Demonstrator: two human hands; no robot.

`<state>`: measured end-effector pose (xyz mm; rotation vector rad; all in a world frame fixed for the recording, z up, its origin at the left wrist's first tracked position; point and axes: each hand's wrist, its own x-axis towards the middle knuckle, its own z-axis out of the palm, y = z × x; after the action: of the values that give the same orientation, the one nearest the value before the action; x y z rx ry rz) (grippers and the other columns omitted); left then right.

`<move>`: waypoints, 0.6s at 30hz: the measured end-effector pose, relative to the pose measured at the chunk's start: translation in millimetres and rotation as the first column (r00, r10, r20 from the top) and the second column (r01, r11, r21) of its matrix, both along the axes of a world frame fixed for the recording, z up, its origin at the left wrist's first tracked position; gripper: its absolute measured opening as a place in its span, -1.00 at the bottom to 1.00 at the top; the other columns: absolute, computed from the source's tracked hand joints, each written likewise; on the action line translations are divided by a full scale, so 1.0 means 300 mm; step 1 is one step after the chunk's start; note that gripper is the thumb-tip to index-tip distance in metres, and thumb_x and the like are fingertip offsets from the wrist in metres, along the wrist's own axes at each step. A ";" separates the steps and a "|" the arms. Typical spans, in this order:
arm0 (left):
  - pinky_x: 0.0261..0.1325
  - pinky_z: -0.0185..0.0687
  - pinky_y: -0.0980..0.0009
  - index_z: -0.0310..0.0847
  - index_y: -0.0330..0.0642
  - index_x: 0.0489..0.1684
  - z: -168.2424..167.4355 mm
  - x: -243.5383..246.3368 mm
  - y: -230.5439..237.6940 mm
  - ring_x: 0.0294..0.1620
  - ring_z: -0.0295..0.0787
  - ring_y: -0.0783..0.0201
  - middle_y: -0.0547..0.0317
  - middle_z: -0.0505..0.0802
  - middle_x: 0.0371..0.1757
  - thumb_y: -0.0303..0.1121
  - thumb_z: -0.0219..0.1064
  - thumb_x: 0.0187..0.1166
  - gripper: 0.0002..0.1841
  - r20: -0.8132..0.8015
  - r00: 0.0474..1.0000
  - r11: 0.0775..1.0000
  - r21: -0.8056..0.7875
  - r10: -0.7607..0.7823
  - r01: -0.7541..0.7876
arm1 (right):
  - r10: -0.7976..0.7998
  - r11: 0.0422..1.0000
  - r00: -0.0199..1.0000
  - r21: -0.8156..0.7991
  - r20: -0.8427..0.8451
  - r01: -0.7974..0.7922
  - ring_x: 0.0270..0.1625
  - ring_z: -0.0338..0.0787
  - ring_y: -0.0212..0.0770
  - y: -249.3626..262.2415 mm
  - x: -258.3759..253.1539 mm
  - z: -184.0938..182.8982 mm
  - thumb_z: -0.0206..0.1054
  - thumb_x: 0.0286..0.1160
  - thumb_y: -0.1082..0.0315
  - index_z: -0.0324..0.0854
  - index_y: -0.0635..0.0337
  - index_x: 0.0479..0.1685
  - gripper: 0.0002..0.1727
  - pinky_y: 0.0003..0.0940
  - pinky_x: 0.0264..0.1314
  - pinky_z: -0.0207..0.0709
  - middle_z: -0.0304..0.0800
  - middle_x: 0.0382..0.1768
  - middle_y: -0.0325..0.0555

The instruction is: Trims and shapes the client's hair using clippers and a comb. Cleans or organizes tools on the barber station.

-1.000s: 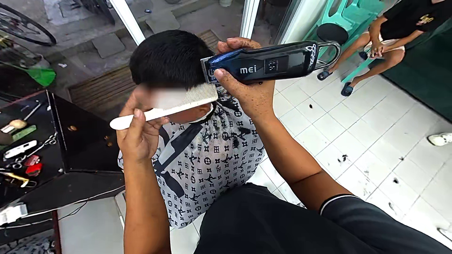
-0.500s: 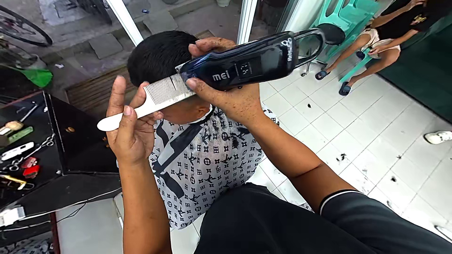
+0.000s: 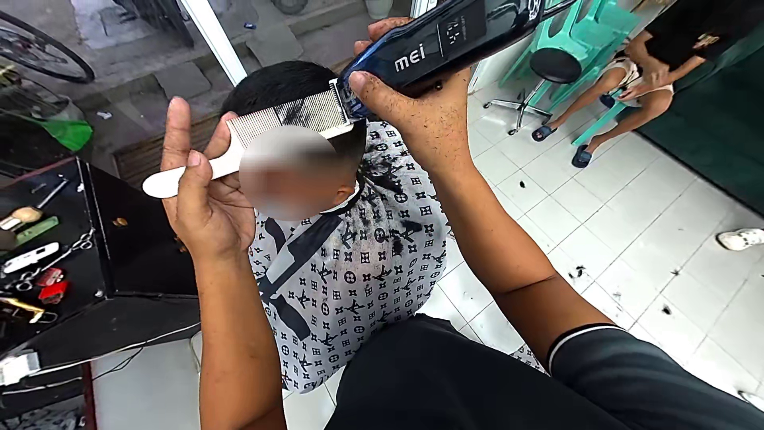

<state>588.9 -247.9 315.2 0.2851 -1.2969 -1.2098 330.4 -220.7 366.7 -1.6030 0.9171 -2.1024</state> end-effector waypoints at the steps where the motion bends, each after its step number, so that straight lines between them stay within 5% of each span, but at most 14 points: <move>1: 0.01 0.85 0.42 0.03 -0.10 0.80 0.003 0.002 0.001 0.01 0.91 0.28 0.16 0.82 0.38 -0.31 -0.05 0.82 -0.46 -0.005 1.000 1.000 -0.003 -0.007 0.007 | 0.007 1.000 1.000 -0.002 -0.001 -0.007 0.14 0.90 -0.03 0.000 0.009 0.003 0.69 0.12 0.53 0.50 0.58 0.19 -0.38 -0.15 0.26 0.81 0.85 0.02 0.23; 12: 0.04 0.79 0.43 -0.06 -0.16 0.78 0.089 0.011 -0.003 0.04 0.87 0.31 0.19 0.79 0.41 -0.39 -0.03 0.79 -0.44 0.047 0.998 0.990 -0.137 0.043 -0.037 | 0.198 0.980 0.974 -0.011 -0.108 -0.200 0.24 0.84 -0.12 0.066 0.142 0.014 0.69 0.12 0.48 0.56 0.62 0.23 -0.36 -0.19 0.42 0.72 0.83 0.13 0.21; 15: -0.07 0.75 0.45 0.24 -0.07 0.40 0.229 -0.034 -0.072 -0.15 0.84 0.39 0.31 0.90 0.06 -0.40 -0.14 0.79 -0.71 0.087 0.984 0.984 -0.105 0.156 -0.147 | 0.189 0.979 0.978 -0.063 -0.089 -0.195 0.27 0.83 -0.09 0.105 0.081 0.001 0.64 0.19 0.50 0.53 0.61 0.24 -0.39 -0.15 0.46 0.69 0.81 0.18 0.19; 18: 0.01 0.84 0.41 0.49 -0.17 -0.01 0.379 -0.166 -0.164 -0.12 0.91 0.29 0.19 0.90 -0.18 -0.41 -0.11 0.88 -0.78 0.238 0.965 0.972 0.179 0.110 -0.154 | 0.164 0.984 0.986 -0.064 -0.022 -0.165 0.28 0.84 -0.04 0.137 0.032 -0.012 0.60 0.22 0.55 0.51 0.54 0.25 -0.44 -0.12 0.46 0.70 0.83 0.17 0.16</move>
<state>539.0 -297.0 428.8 0.6601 -1.3304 -1.2176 339.9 -179.7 363.0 -1.6698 0.7011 -2.0278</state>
